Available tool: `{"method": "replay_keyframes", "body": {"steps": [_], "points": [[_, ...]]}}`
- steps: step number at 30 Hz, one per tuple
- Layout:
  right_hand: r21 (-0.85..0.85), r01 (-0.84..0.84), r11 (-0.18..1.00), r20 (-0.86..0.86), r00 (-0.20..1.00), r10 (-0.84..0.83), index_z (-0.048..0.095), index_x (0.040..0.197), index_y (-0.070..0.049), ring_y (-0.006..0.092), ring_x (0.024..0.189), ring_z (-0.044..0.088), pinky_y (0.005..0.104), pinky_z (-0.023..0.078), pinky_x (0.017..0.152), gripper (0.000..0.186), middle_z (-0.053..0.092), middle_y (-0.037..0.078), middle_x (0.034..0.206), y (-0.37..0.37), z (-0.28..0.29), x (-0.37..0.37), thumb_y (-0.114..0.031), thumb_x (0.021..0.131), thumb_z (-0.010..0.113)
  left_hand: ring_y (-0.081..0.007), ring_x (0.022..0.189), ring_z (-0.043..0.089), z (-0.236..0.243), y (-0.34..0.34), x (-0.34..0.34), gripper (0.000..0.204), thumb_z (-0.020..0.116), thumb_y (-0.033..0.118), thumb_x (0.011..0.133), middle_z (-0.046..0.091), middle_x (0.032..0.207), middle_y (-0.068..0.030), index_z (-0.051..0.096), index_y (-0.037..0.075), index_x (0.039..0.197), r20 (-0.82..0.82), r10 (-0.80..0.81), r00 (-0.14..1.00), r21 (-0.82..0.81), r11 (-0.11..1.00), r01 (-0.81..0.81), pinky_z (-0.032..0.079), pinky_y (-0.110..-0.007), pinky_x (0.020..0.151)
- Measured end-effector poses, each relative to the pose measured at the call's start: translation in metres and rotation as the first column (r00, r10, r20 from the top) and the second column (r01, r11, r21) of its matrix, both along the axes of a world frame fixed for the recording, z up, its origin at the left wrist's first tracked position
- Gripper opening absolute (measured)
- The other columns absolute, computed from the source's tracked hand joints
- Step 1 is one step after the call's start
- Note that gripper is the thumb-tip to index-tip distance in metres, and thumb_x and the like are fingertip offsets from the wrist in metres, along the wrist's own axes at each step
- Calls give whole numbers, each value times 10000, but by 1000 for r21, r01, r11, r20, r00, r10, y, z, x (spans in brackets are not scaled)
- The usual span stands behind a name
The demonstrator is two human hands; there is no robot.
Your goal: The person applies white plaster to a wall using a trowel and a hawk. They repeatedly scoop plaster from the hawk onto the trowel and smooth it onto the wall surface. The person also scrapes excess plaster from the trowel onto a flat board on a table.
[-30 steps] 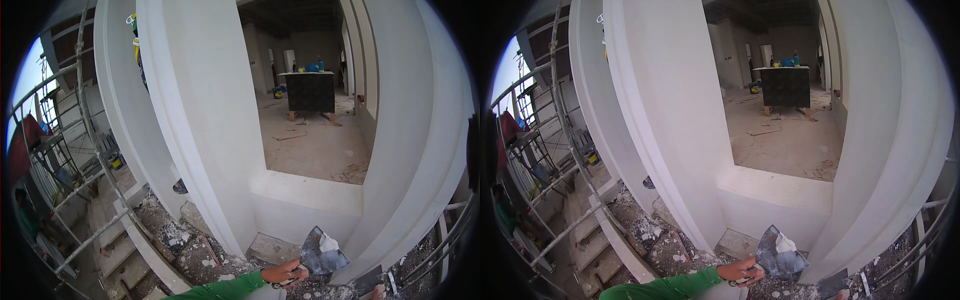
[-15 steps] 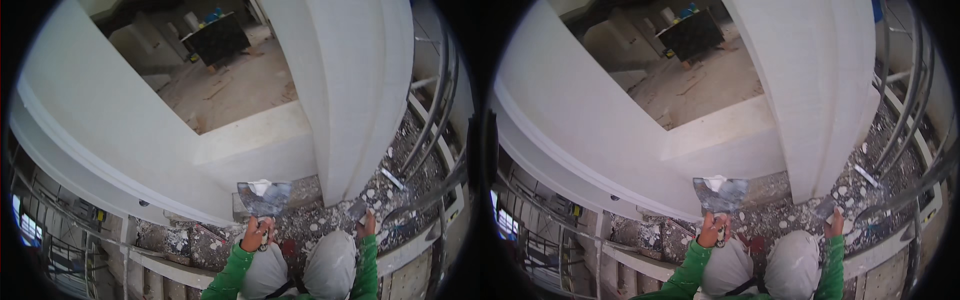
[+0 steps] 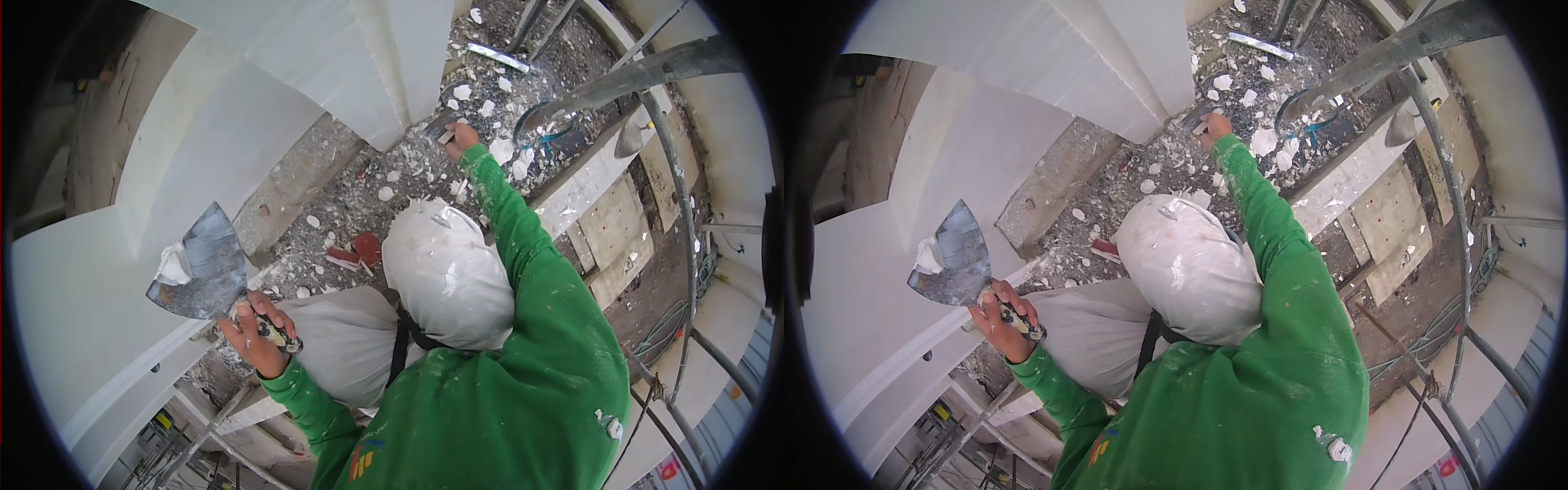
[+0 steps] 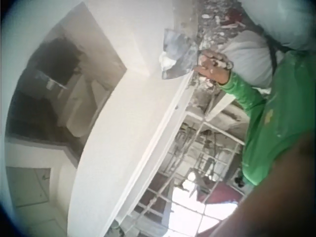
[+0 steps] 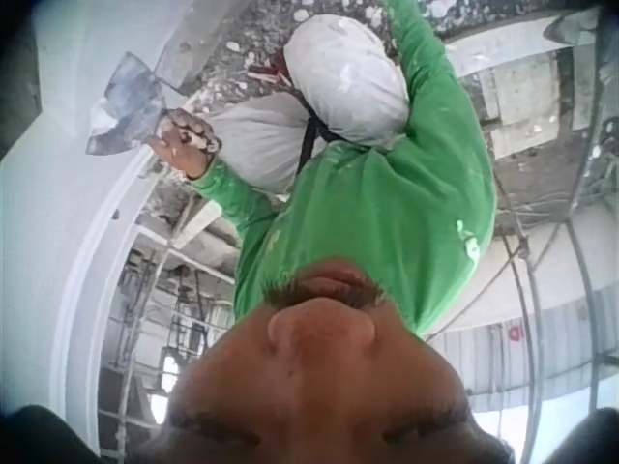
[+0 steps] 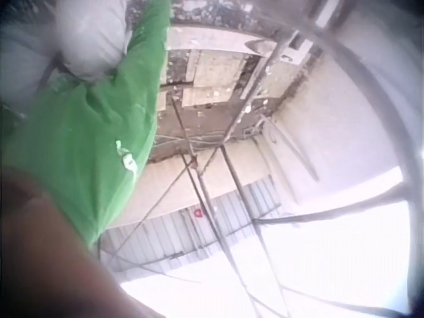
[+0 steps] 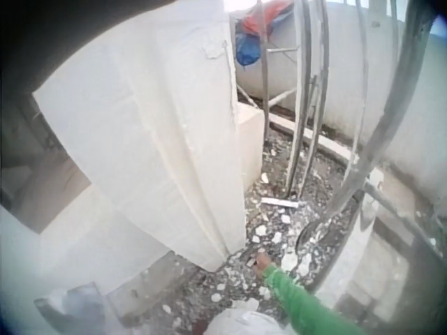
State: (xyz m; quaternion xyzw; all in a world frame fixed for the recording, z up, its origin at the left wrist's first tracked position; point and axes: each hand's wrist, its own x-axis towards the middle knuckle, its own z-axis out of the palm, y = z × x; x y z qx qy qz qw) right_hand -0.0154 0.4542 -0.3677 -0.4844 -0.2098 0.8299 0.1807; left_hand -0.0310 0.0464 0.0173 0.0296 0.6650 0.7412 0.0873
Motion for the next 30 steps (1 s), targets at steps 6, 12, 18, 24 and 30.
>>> {"method": "replay_keyframes", "body": {"steps": [6, 12, 18, 24, 30], "points": [[21, 15, 1000, -112, 994, -13, 457, 1077, 30, 388, 1070, 514, 624, 410, 975, 286, 497, 208, 1121, -4, -11, -21, 18, 792, 436, -146, 485, 452, 2, -4, 6, 181, 475, 176, 980, 463, 791, -104, 353, 43, 992, -14, 5, 1000, -31, 999, -5, 396, -256, 307], [-125, -13, 992, -194, 981, -11, 465, 1035, 21, 381, 1088, 490, 622, 404, 992, 262, 487, 208, 1101, 5, -5, -39, -4, 777, 433, -149, 511, 460, -2, -12, 9, 189, 478, 185, 979, 459, 807, -112, 355, 45, 1010, 3, 26, 1000, 17, 1000, -26, 391, -259, 317], [616, -335, 713, -40, 891, 453, 455, 1044, 29, 358, 1089, 494, 572, 444, 1000, 262, 492, 199, 1076, -1, 36, -39, -26, 788, 456, -136, 523, 462, -3, -20, 6, 207, 458, 165, 984, 458, 821, -100, 371, 28, 1111, -8, -18, 1000, 44, 999, 18, 402, -260, 332], [521, -334, 786, -160, 866, 474, 424, 1069, 67, 302, 1076, 536, 458, 466, 1016, 267, 515, 198, 1081, 9, 167, -37, 24, 830, 536, -137, 530, 475, -8, -27, 2, 197, 434, 143, 986, 456, 824, -97, 381, 20, 1131, 15, -57, 998, 122, 991, 55, 416, -261, 340], [214, -183, 960, -375, 892, 254, 424, 1038, 61, 335, 1058, 487, 534, 426, 1044, 233, 475, 187, 1002, -2, 314, -35, -23, 838, 512, -127, 536, 479, -21, -19, -15, 335, 407, 116, 996, 467, 835, -100, 326, 61, 1317, -14, -226, 974, 267, 938, 222, 425, -250, 349]]}}
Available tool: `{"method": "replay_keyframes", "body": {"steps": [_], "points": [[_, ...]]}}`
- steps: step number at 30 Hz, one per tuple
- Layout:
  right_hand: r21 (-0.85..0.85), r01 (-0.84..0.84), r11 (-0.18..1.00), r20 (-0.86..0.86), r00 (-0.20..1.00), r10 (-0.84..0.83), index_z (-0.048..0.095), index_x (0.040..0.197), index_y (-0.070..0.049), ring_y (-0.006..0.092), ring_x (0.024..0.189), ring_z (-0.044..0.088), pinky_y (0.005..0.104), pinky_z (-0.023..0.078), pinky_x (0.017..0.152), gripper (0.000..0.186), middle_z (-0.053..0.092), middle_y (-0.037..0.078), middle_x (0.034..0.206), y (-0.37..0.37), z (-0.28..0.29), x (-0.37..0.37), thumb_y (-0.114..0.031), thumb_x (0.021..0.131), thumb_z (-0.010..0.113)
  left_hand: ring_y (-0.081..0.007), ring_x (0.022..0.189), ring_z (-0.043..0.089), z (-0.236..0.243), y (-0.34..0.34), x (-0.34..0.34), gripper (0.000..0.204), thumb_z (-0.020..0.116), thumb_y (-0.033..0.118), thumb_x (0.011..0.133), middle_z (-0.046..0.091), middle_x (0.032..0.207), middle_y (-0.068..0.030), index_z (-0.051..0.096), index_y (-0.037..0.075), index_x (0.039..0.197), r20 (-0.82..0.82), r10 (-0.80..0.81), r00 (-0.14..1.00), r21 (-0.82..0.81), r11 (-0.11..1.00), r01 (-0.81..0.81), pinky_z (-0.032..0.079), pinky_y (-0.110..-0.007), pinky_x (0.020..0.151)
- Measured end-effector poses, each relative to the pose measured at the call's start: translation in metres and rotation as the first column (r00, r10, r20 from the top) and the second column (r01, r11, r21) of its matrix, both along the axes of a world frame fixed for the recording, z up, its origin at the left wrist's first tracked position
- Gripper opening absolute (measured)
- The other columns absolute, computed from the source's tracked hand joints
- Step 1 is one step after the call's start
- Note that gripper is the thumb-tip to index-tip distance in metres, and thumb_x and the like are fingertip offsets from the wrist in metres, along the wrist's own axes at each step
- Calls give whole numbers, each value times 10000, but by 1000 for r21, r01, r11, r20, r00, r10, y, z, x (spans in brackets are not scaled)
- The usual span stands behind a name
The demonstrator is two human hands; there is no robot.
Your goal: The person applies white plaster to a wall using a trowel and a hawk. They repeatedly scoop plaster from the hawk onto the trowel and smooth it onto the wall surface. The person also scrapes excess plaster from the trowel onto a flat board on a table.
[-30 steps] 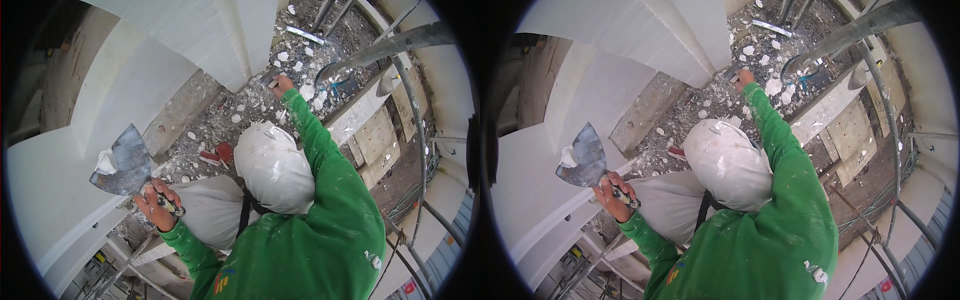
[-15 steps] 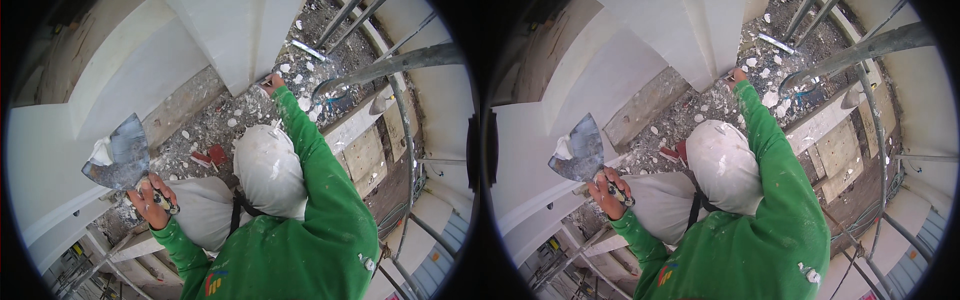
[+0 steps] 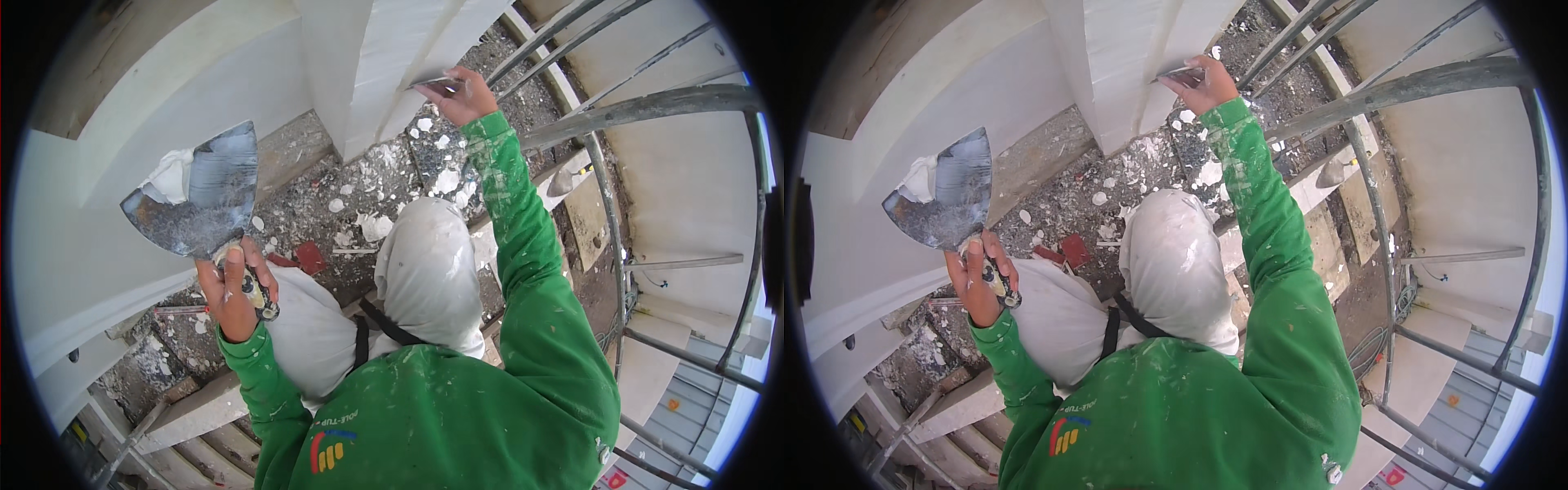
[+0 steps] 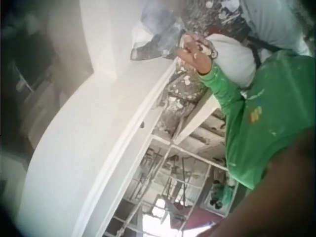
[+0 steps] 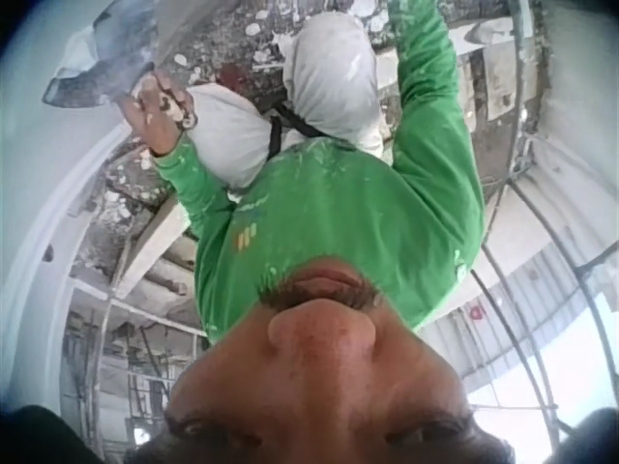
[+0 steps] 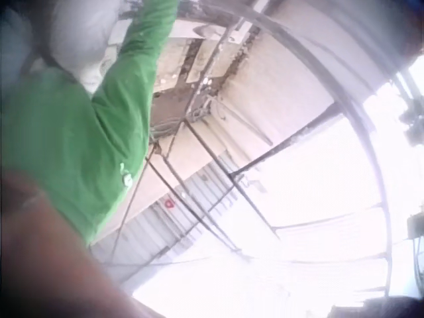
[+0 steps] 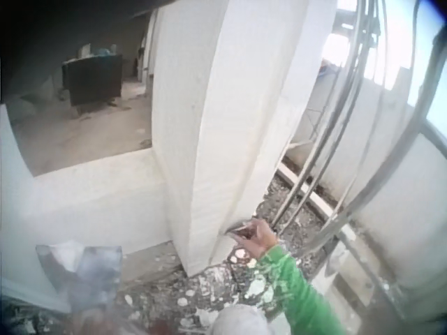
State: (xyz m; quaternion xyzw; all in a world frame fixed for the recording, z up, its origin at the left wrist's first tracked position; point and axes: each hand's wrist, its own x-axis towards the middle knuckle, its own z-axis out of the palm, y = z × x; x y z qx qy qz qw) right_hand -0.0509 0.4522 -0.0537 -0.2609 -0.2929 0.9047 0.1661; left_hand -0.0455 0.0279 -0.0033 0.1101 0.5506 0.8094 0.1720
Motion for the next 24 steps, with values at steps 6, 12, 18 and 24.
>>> {"method": "replay_keyframes", "body": {"steps": [6, 12, 18, 24], "points": [[153, -45, 987, -67, 996, 56, 422, 1147, 87, 345, 1105, 488, 525, 403, 1062, 322, 495, 225, 1080, -15, 136, 7, -11, 853, 507, -116, 544, 492, -6, 15, -11, 265, 415, 123, 997, 479, 833, -99, 351, 50, 1243, 18, -110, 994, 3, 994, 110, 437, -241, 366], [482, 69, 873, -421, 892, 162, 389, 1246, 109, 374, 1213, 474, 540, 360, 1093, 371, 493, 225, 1278, -32, 160, 57, -42, 912, 449, -138, 525, 494, -10, 15, -8, 280, 425, 160, 996, 466, 807, -99, 350, 55, 1245, 34, -268, 963, 121, 957, 263, 438, -249, 350], [699, 478, 532, -544, 838, -38, 571, 1015, 50, 207, 921, 583, 299, 459, 804, 167, 571, 167, 1057, -157, 111, 115, 16, 881, 478, -204, 448, 473, -4, -7, 9, 439, 467, 193, 974, 446, 716, -122, 286, 73, 1357, 131, -604, 786, 500, 725, 474, 418, -298, 277], [992, 105, 75, -128, 873, 471, 421, 1357, 12, 377, 1221, 442, 400, 388, 1020, 723, 398, 198, 1340, -223, 118, 99, 175, 664, 547, -217, 380, 423, -16, -25, -2, 439, 450, 96, 949, 436, 649, -165, 266, 34, 1342, 52, -806, 590, 683, 460, 567, 396, -316, 261]]}}
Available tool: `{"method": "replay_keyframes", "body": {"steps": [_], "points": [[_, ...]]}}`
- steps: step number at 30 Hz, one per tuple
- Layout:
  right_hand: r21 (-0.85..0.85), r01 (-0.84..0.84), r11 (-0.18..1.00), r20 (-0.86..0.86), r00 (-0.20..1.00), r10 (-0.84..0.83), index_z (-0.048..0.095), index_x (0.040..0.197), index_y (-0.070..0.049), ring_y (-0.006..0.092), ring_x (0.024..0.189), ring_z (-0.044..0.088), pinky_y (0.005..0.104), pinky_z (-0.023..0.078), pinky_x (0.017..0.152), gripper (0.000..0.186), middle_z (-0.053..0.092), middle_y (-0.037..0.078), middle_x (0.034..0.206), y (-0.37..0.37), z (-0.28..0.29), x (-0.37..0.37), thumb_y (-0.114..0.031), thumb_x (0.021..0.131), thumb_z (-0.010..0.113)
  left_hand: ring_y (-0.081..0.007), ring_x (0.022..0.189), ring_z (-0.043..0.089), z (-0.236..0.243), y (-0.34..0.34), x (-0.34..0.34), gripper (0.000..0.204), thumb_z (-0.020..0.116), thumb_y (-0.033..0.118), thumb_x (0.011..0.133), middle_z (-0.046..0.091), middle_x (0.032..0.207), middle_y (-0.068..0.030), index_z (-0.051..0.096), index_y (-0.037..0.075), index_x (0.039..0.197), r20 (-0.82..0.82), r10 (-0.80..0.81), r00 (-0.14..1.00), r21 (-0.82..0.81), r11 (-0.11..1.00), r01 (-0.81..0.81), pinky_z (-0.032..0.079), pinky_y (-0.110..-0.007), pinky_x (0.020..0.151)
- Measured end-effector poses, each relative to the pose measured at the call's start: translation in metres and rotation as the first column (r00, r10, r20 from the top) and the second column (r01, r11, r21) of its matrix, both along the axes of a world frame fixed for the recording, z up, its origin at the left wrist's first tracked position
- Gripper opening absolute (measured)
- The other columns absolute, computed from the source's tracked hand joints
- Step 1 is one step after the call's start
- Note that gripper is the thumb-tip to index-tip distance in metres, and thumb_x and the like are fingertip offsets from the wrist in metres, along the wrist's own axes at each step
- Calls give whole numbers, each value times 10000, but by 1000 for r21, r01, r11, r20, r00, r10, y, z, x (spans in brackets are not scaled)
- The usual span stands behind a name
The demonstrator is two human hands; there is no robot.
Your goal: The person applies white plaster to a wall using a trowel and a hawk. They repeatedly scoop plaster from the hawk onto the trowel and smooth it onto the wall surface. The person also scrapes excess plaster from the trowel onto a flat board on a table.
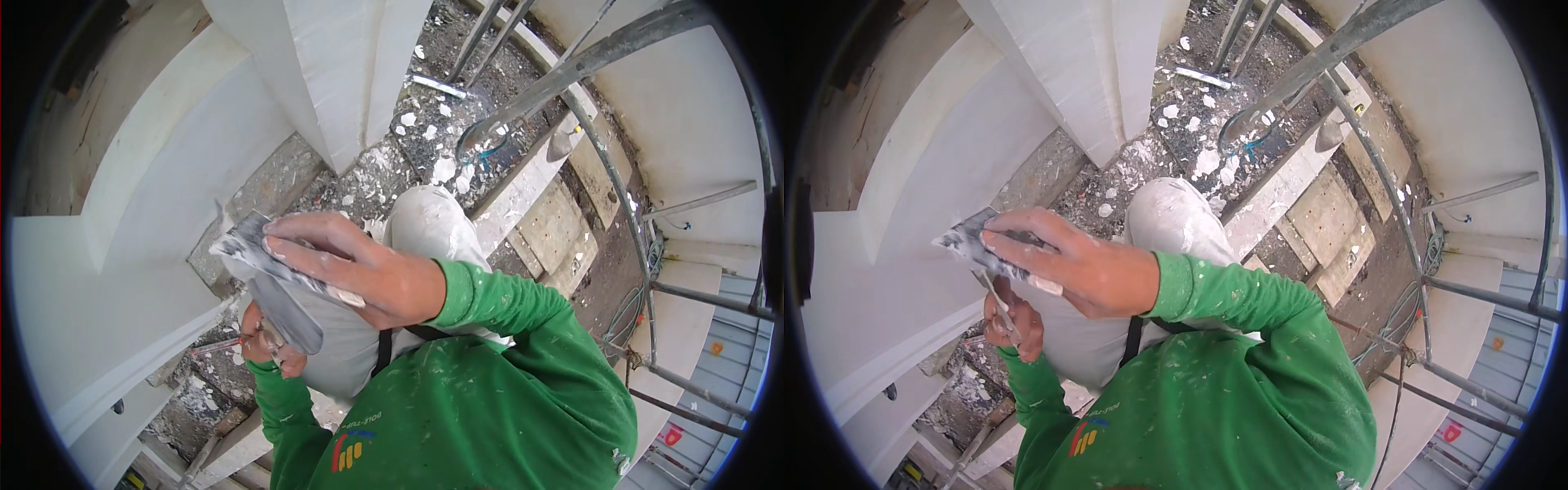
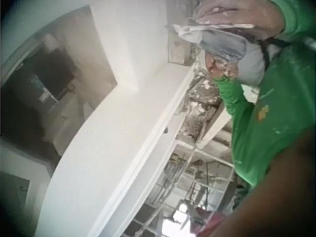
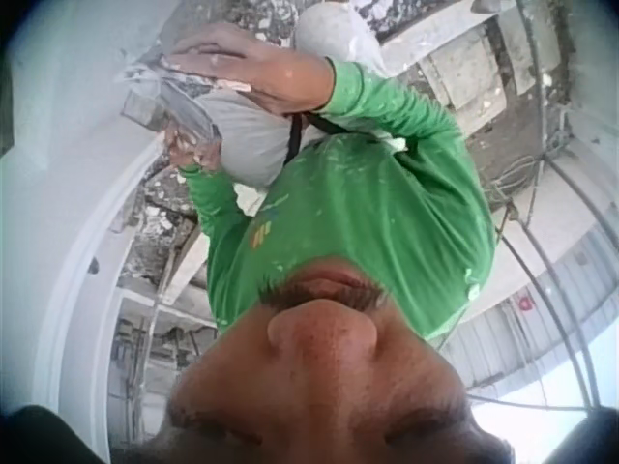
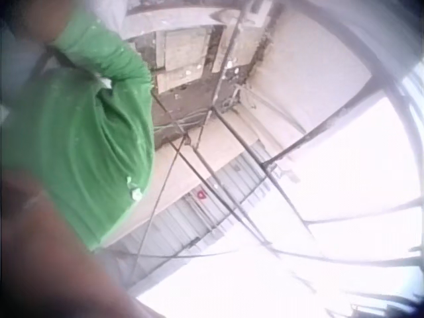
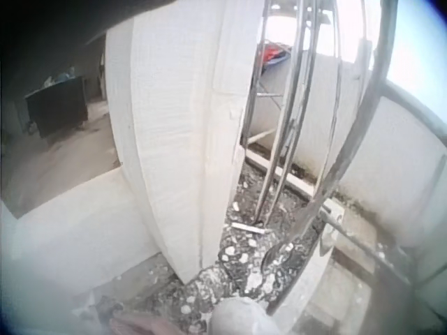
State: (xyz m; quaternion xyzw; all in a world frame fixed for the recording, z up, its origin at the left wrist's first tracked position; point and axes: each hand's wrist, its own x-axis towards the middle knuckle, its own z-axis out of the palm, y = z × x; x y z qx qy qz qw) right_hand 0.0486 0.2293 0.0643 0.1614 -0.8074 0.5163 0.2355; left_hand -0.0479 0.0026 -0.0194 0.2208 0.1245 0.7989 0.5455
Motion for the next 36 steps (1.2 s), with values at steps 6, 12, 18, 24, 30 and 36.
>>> {"method": "replay_keyframes", "body": {"steps": [6, 12, 18, 24, 30, 36], "points": [[-14, 204, 979, 123, 972, -201, 510, 1247, 14, 257, 1074, 550, 301, 477, 817, 399, 539, 141, 1162, 77, -33, 18, 14, 850, 551, -212, 470, 481, 16, -21, -11, 522, 426, 97, 947, 455, 717, -166, 160, 10, 1387, -416, 313, 854, -116, 913, -391, 427, -293, 281], [-195, 720, 666, 540, 646, -540, 610, 814, -56, 45, 632, 487, 244, 363, 555, 228, 539, -53, 677, 189, -94, 63, -257, 921, 621, -156, 475, 456, 26, -1, -4, 474, 452, 132, 961, 426, 779, -120, 213, 36, 1359, -505, 359, 785, -452, 664, -595, 417, -262, 293], [207, 827, 522, 534, 352, -769, 632, 798, 26, 163, 625, 610, 329, 460, 569, 330, 621, 92, 703, 274, -268, 44, -295, 835, 698, -141, 479, 456, 19, 20, 2, 416, 437, 138, 984, 418, 802, -98, 262, 78, 1357, -581, 348, 735, -515, 543, -664, 422, -248, 302], [-424, 902, 84, 867, 431, -250, 557, 1027, -19, 251, 847, 598, 465, 498, 734, 290, 591, 97, 934, 262, -361, 24, -133, 805, 706, -143, 484, 461, 26, 28, 12, 403, 443, 163, 989, 427, 809, -102, 270, 71, 1341, -631, 358, 689, -524, 458, -718, 422, -253, 301], [-460, 882, -105, 887, 461, -17, 512, 1033, 19, 317, 906, 558, 570, 482, 817, 242, 524, 145, 972, 226, -388, -16, -88, 839, 609, -144, 481, 461, 30, 30, 21, 371, 455, 167, 983, 428, 808, -106, 295, 46, 1295, -648, 388, 655, -521, 401, -754, 413, -254, 295], [-465, 864, 195, 874, 483, -57, 521, 992, 24, 311, 929, 549, 549, 508, 838, 174, 506, 144, 961, 236, -389, -69, -67, 845, 540, -157, 481, 466, 31, 26, 27, 350, 462, 156, 975, 437, 807, -116, 307, 39, 1267, -645, 425, 635, -519, 366, -773, 416, -265, 298]]}}
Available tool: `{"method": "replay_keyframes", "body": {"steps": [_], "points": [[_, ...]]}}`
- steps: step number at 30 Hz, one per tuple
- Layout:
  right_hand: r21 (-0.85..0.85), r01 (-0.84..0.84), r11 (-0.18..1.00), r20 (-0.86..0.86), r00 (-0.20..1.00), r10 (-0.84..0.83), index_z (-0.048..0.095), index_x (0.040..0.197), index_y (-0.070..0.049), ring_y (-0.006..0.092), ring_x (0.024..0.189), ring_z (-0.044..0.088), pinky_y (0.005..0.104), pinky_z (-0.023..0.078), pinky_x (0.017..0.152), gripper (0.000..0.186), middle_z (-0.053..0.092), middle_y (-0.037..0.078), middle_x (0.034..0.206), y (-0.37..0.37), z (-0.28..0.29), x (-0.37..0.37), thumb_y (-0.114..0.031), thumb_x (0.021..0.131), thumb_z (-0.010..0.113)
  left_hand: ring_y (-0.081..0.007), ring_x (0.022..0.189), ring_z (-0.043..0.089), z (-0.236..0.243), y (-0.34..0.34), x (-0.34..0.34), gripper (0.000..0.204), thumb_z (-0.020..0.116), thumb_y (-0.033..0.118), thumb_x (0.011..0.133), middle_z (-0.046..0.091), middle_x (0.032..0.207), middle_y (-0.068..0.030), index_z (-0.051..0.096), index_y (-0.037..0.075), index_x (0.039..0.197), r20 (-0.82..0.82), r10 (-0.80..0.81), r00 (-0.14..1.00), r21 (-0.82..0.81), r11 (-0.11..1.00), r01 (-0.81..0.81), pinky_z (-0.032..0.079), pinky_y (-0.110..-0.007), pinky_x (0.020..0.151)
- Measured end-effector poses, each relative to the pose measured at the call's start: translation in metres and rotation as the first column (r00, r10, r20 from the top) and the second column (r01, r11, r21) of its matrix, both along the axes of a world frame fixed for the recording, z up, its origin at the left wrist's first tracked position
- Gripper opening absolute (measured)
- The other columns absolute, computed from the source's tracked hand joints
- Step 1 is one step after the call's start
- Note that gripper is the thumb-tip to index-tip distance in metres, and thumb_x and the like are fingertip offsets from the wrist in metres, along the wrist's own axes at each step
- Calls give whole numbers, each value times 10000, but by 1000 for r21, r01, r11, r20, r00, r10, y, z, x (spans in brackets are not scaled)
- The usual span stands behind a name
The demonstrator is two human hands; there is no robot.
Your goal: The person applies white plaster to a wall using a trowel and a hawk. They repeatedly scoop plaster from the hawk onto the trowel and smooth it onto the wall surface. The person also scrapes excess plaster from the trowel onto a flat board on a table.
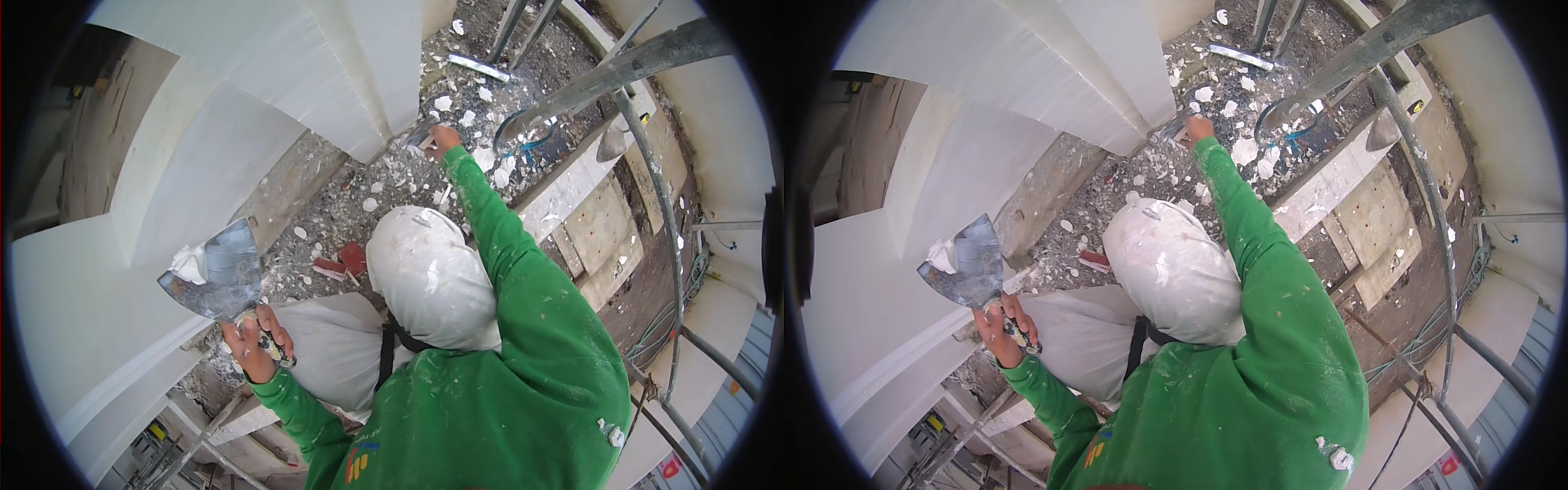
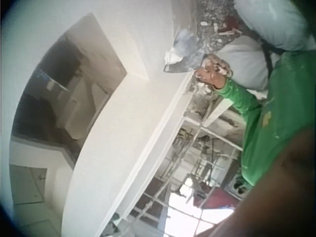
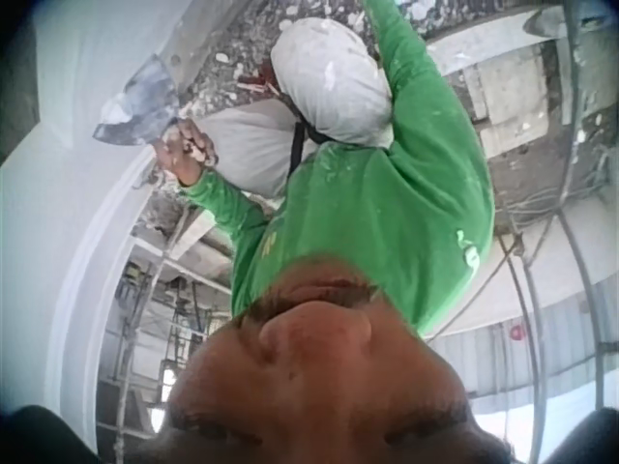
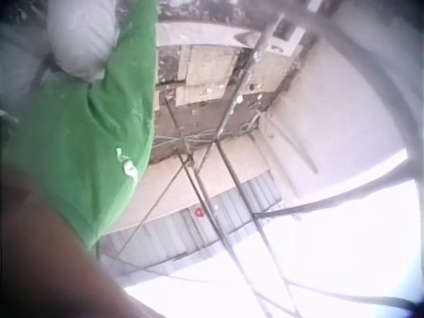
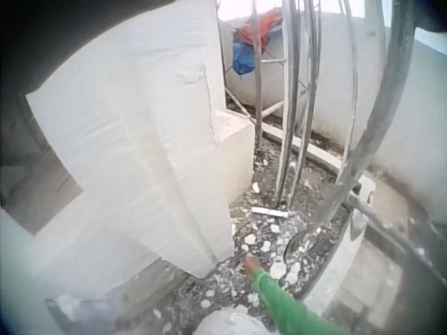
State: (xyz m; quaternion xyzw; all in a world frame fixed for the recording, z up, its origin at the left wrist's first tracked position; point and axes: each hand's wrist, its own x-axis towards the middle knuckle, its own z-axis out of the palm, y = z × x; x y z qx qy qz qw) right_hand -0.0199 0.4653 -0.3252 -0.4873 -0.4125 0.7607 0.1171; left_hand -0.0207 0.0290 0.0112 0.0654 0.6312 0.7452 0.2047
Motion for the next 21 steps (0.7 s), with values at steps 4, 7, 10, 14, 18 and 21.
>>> {"method": "replay_keyframes", "body": {"steps": [4, 7, 10, 14, 18, 21], "points": [[-200, 121, 972, -38, 991, -131, 517, 1027, -7, 310, 952, 546, 551, 507, 861, 196, 516, 142, 992, 3, 6, -15, -61, 839, 522, -174, 495, 476, -1, -2, 2, 319, 468, 132, 968, 451, 804, -135, 314, 63, 1238, 22, 11, 1000, 56, 998, -12, 432, -282, 309], [-258, 110, 960, -84, 987, -135, 514, 1030, -5, 310, 987, 541, 538, 498, 892, 199, 523, 148, 1019, 2, 10, -24, -58, 838, 511, -157, 484, 467, -1, -4, 3, 291, 470, 154, 974, 438, 806, -115, 328, 41, 1202, 9, 30, 999, 65, 997, -31, 419, -267, 301], [-324, 89, 942, -176, 973, -152, 509, 1043, -5, 310, 1019, 535, 524, 479, 931, 209, 527, 153, 1047, 4, 14, -30, -54, 841, 500, -156, 476, 463, -1, -7, 2, 233, 474, 156, 970, 434, 797, -108, 334, 52, 1124, 11, 31, 999, 80, 996, -32, 409, -261, 291], [-19, -57, 998, -248, 967, 51, 487, 1075, 8, 334, 1078, 523, 534, 422, 1008, 227, 531, 176, 1092, 14, 36, -26, -42, 854, 490, -166, 471, 455, -4, -13, -1, 170, 474, 140, 960, 433, 792, -120, 329, 72, 1016, 16, 17, 1000, 112, 994, -18, 402, -263, 283], [52, -102, 993, -316, 942, 113, 466, 1099, 36, 345, 1096, 521, 547, 417, 1017, 248, 520, 201, 1108, 19, 107, -18, -74, 879, 491, -156, 490, 451, -9, -19, -4, 222, 457, 125, 964, 422, 794, -121, 341, 57, 1141, 38, 9, 999, 173, 985, -15, 405, -257, 290], [-93, -38, 995, -350, 937, 4, 457, 1104, 52, 348, 1108, 516, 562, 407, 1023, 247, 508, 212, 1115, 12, 192, -14, -70, 890, 480, -143, 513, 455, -12, -22, -8, 368, 438, 123, 976, 419, 798, -109, 296, 47, 1308, 37, -37, 999, 214, 976, 28, 418, -249, 305]]}}
